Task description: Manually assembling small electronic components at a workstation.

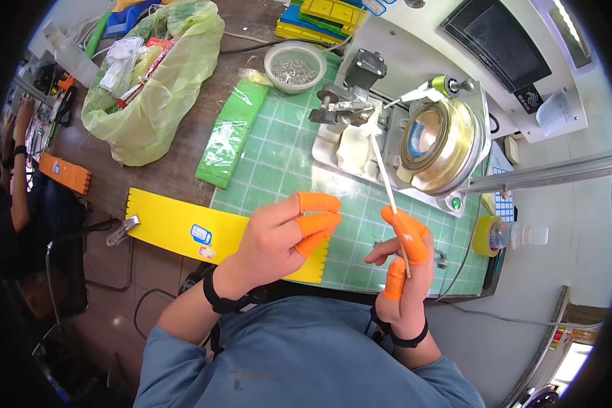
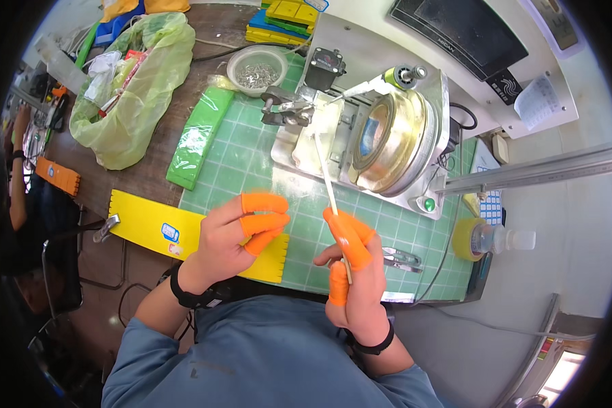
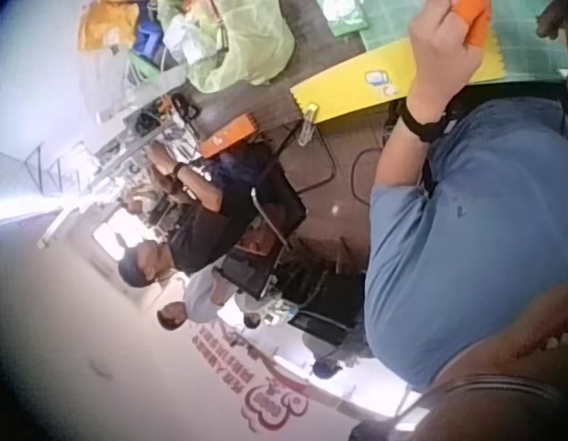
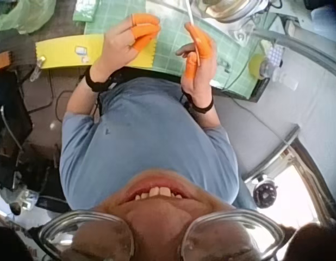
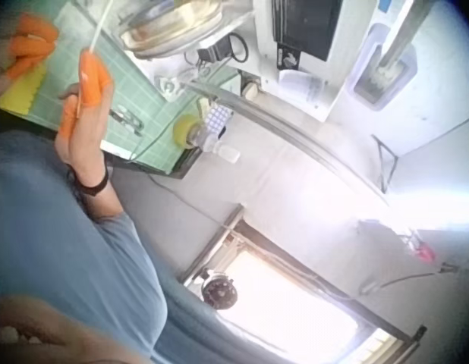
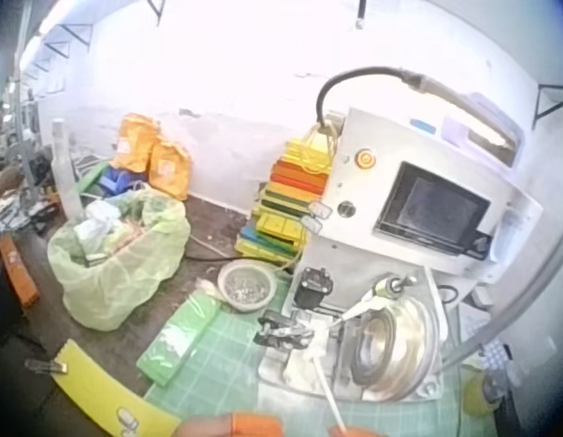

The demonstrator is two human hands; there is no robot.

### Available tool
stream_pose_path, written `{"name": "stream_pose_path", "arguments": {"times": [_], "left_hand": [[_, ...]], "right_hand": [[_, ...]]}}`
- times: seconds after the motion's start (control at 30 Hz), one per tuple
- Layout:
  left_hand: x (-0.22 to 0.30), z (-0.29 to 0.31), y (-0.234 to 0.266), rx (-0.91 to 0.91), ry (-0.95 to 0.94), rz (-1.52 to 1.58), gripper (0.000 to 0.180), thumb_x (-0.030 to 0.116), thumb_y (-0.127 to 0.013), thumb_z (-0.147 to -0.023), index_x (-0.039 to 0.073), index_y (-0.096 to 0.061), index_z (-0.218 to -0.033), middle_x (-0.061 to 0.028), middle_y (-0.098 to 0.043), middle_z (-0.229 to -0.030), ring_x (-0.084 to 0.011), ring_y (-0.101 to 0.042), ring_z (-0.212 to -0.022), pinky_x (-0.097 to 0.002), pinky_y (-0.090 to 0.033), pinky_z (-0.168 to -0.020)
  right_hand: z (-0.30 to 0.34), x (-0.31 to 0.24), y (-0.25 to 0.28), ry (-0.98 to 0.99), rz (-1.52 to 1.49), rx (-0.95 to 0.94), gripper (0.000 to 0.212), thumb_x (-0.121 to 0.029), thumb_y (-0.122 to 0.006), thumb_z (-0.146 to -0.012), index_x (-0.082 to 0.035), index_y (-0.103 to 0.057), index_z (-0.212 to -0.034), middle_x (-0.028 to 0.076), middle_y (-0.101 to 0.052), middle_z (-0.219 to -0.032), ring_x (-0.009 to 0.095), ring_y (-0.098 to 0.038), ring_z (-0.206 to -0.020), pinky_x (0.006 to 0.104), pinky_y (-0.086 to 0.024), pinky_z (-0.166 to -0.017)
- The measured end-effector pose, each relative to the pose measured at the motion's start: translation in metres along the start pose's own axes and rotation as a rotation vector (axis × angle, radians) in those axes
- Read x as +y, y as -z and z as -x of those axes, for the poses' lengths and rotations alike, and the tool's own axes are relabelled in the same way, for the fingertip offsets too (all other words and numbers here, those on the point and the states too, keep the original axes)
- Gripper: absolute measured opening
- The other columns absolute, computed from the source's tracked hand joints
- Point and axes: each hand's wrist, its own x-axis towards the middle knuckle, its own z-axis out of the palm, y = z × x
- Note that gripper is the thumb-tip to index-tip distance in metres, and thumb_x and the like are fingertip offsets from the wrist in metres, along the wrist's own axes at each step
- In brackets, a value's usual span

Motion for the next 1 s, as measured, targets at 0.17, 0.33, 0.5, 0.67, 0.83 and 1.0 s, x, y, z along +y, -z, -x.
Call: {"name": "stream_pose_path", "arguments": {"times": [0.17, 0.33, 0.5, 0.67, 0.83, 1.0], "left_hand": [[0.005, 0.007, 0.0, -0.036, 0.055, -0.018, 0.022, -0.003, -0.078, -0.08, 0.003, -0.074, -0.1, -0.0112, -0.072, -0.11, -0.0221, -0.071, -0.086, -0.029, -0.058, -0.07], [0.003, 0.004, -0.001, -0.001, -0.046, -0.026, 0.024, -0.001, -0.078, -0.077, 0.002, -0.074, -0.1, -0.0104, -0.072, -0.109, -0.0244, -0.072, -0.081, -0.0298, -0.056, -0.063], [0.005, 0.002, 0.0, -0.039, 0.017, -0.018, 0.022, 0.0, -0.08, -0.078, 0.004, -0.075, -0.099, -0.0113, -0.073, -0.109, -0.024, -0.072, -0.087, -0.0298, -0.058, -0.069], [0.003, 0.001, 0.003, -0.011, 0.004, -0.028, 0.023, 0.0, -0.081, -0.078, 0.004, -0.076, -0.1, -0.0117, -0.073, -0.109, -0.0246, -0.072, -0.086, -0.0297, -0.058, -0.069], [0.007, 0.005, 0.004, -0.024, 0.013, -0.035, 0.024, 0.0, -0.08, -0.077, 0.004, -0.075, -0.101, -0.0117, -0.073, -0.108, -0.0258, -0.072, -0.085, -0.0303, -0.057, -0.068], [0.004, 0.008, -0.001, -0.007, -0.019, -0.033, 0.023, 0.0, -0.079, -0.079, 0.004, -0.075, -0.101, -0.0111, -0.073, -0.108, -0.026, -0.072, -0.083, -0.0311, -0.057, -0.065]], "right_hand": [[0.0, 0.005, 0.007, 0.068, -0.045, 0.075, 0.038, -0.024, -0.046, -0.108, -0.006, -0.046, -0.142, 0.026, -0.059, -0.132, 0.018, -0.065, -0.075, 0.0282, -0.047, -0.063], [0.003, 0.007, 0.012, 0.015, -0.115, 0.119, 0.037, -0.031, -0.045, -0.109, -0.005, -0.056, -0.133, 0.023, -0.061, -0.131, 0.017, -0.064, -0.073, 0.0283, -0.046, -0.064], [-0.005, 0.016, 0.004, 0.076, -0.024, 0.125, 0.033, -0.025, -0.049, -0.107, -0.006, -0.056, -0.134, 0.023, -0.062, -0.128, 0.017, -0.065, -0.075, 0.0276, -0.046, -0.065], [0.014, 0.023, 0.006, 0.043, -0.054, 0.029, 0.036, -0.014, -0.054, -0.104, -0.008, -0.048, -0.139, 0.023, -0.063, -0.128, 0.021, -0.065, -0.079, 0.0312, -0.051, -0.068], [0.003, 0.004, -0.015, -0.279, 0.153, -0.329, 0.07, -0.015, -0.073, -0.09, 0.0, -0.038, -0.148, 0.028, -0.051, -0.138, 0.04, -0.061, -0.101, 0.0416, -0.054, -0.08], [0.004, 0.003, -0.016, -0.271, 0.248, -0.473, 0.084, -0.016, -0.077, -0.087, 0.002, -0.03, -0.153, 0.027, -0.04, -0.147, 0.04, -0.062, -0.101, 0.045, -0.054, -0.088]]}}
